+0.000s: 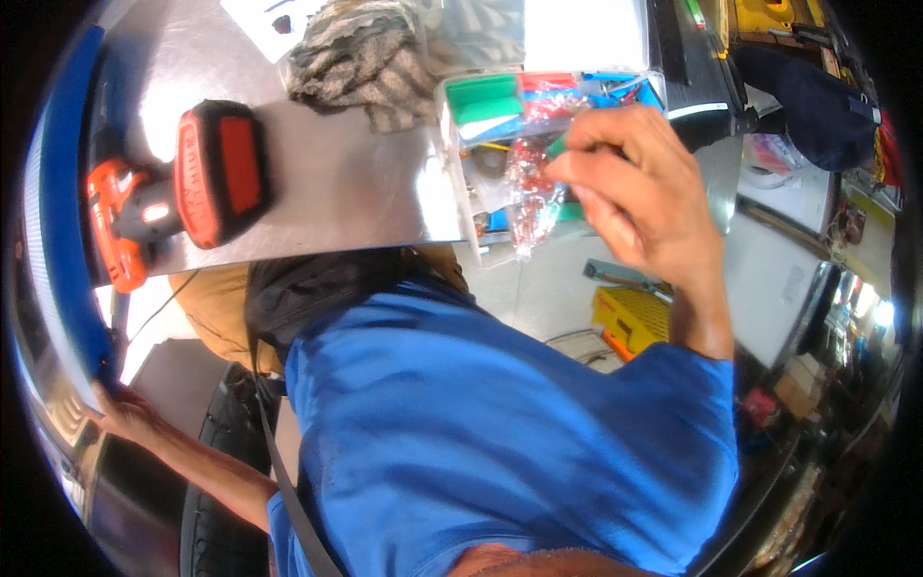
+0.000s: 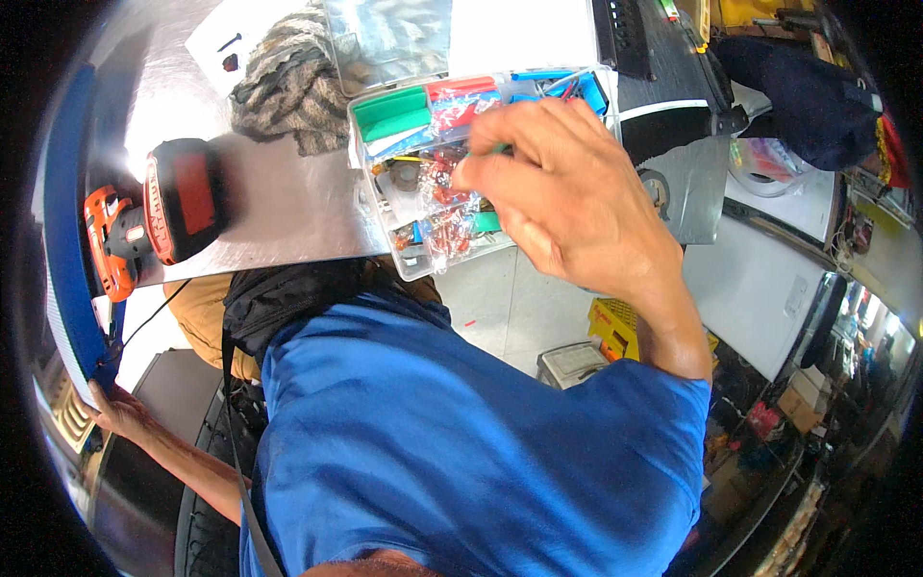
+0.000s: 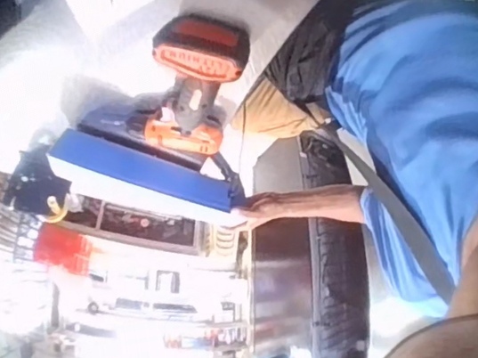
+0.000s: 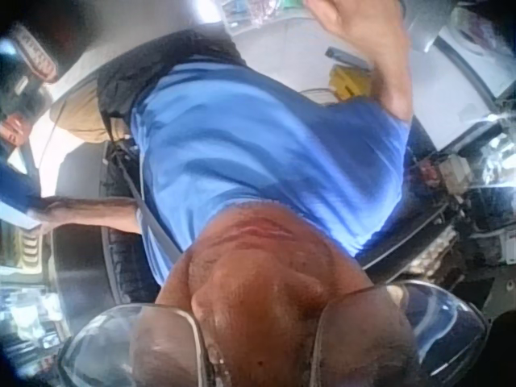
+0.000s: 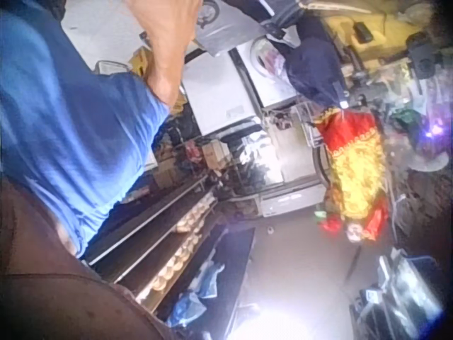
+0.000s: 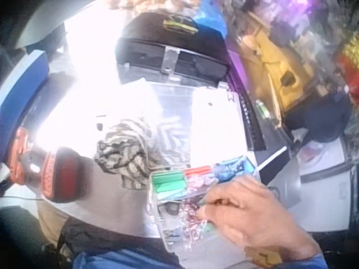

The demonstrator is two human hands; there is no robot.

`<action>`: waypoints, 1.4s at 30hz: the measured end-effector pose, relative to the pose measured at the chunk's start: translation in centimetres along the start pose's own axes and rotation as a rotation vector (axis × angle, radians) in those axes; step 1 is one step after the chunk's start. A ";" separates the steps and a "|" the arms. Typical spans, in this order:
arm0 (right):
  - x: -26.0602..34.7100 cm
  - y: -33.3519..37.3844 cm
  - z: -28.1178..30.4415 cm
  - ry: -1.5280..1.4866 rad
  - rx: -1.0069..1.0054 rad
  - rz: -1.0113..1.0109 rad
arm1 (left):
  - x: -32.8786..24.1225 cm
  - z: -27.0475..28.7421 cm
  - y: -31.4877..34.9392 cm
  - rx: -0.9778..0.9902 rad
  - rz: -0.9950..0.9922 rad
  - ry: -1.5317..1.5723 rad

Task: The person uses a cordless drill to drive screws into a blue corrugated plastic sheet, securing it to a metal frame. They repeatedly select screws from a container, position the sheet, and use the drill to fasten it at multiple points.

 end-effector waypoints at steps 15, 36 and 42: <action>3.1 -0.9 2.5 0.097 -0.096 0.041 | 1.3 1.1 -1.7 0.011 -0.031 -0.014; 2.7 -2.3 -1.5 0.035 0.041 -0.026 | 0.2 0.0 -0.4 -0.006 -0.055 -0.035; -0.6 -1.2 1.0 0.031 -0.130 -0.116 | 0.7 0.9 -0.6 0.002 -0.059 -0.021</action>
Point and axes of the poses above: each hand's wrist, its own y-axis away from the middle knuckle, its own z-axis out of the back of the hand, x = y × z, the point moved 10 cm from there along -y, towards the middle knuckle, and after that the axes turned 5 degrees about z, right-handed, at the moved point
